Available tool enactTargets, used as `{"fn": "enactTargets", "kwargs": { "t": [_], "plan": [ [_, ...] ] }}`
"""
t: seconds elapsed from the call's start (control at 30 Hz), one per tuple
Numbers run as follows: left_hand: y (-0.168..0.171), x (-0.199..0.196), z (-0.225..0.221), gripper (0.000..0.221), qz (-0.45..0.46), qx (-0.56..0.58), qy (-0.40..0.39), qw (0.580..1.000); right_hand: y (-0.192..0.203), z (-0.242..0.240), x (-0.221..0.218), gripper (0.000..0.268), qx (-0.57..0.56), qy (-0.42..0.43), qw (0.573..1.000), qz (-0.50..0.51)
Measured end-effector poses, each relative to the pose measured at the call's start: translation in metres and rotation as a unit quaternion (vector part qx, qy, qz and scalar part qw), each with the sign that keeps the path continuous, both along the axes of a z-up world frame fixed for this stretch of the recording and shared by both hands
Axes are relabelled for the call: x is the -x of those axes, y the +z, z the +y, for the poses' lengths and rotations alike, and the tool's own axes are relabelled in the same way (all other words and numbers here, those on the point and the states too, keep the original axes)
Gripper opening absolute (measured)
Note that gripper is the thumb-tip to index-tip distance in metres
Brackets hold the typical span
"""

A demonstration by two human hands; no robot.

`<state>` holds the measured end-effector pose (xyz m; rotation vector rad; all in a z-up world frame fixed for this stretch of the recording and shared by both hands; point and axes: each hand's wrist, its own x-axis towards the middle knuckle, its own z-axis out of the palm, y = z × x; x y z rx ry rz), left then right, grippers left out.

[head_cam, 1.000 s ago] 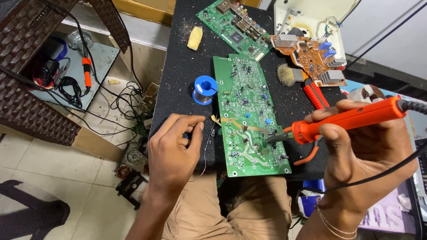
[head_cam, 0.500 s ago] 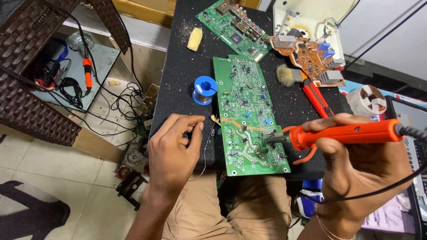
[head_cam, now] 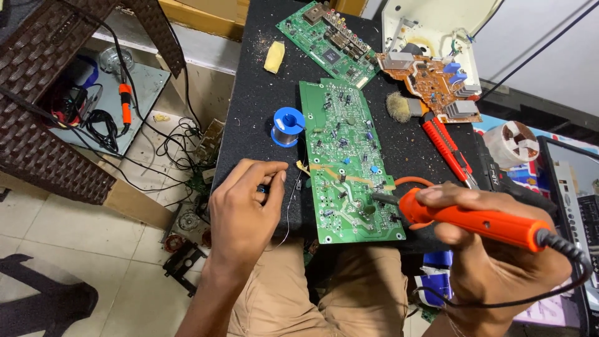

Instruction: Soldering electronic components onto a printed circuit board using a soldering iron and solder wire.

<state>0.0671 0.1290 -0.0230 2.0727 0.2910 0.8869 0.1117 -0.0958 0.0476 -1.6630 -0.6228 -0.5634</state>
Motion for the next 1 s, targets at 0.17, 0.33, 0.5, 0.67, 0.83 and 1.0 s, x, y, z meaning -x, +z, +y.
{"fn": "enactTargets", "kwargs": {
  "t": [0.17,0.33,0.5,0.67,0.83,1.0],
  "plan": [
    [-0.002,0.0,0.0,0.013,0.0,0.0,0.001,1.0,-0.008,-0.016,-0.008,0.028,0.02,0.045,0.998,-0.032],
    [-0.003,0.0,0.0,0.012,0.005,0.003,0.002,1.0,-0.014,-0.026,-0.008,0.026,0.04,0.062,0.997,-0.037],
    [0.0,0.001,0.0,0.013,0.006,0.006,-0.002,1.0,-0.018,-0.034,-0.012,0.023,0.046,0.085,0.994,-0.05],
    [0.001,0.001,0.0,0.014,-0.008,0.002,-0.003,1.0,-0.02,-0.047,-0.019,0.019,0.069,0.127,0.988,-0.058],
    [0.0,0.003,0.0,0.013,0.009,-0.002,-0.003,1.0,-0.026,-0.042,-0.01,0.016,0.012,0.108,0.993,-0.046],
    [0.0,0.003,-0.001,0.013,0.002,-0.006,0.0,1.0,-0.018,-0.03,-0.008,0.032,-0.007,0.057,0.998,-0.038]
  ]
}}
